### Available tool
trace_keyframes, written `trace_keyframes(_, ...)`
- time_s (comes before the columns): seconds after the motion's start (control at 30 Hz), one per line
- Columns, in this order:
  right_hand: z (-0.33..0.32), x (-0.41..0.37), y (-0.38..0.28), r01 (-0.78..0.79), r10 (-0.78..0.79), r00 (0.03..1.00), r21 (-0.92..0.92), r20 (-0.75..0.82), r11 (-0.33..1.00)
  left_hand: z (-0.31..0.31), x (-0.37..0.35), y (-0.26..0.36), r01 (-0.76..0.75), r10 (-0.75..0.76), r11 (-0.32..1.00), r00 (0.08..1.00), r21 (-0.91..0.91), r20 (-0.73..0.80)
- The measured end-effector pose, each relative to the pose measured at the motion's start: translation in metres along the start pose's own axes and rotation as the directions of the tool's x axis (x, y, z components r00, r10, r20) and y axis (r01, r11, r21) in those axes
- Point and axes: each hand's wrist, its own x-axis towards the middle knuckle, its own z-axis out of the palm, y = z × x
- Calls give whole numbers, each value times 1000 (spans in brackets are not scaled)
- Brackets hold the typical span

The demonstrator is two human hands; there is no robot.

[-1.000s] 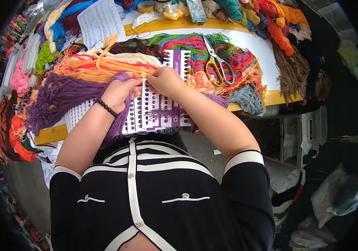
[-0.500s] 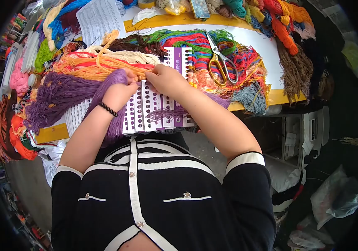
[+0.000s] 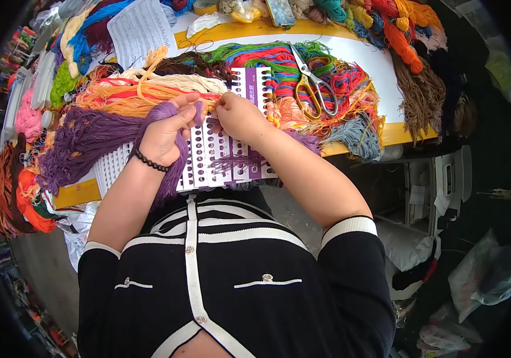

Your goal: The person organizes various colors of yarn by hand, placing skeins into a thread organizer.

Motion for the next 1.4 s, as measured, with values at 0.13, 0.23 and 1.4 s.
trace_keyframes(0.13, -5, -6, -14, -188, 179, 982, 483, 66, 855, 11, 5, -10, -10, 38, 944, 996, 330, -80)
trace_keyframes(0.23, -18, 1, -7, -232, 187, 973, 593, 138, 771, 1, 15, -14, -110, 47, 752, 992, 650, 114)
trace_keyframes(1.4, 19, -6, -15, 94, -152, 981, -397, -117, 913, -116, -125, 128, -37, 159, 972, 827, 231, -539)
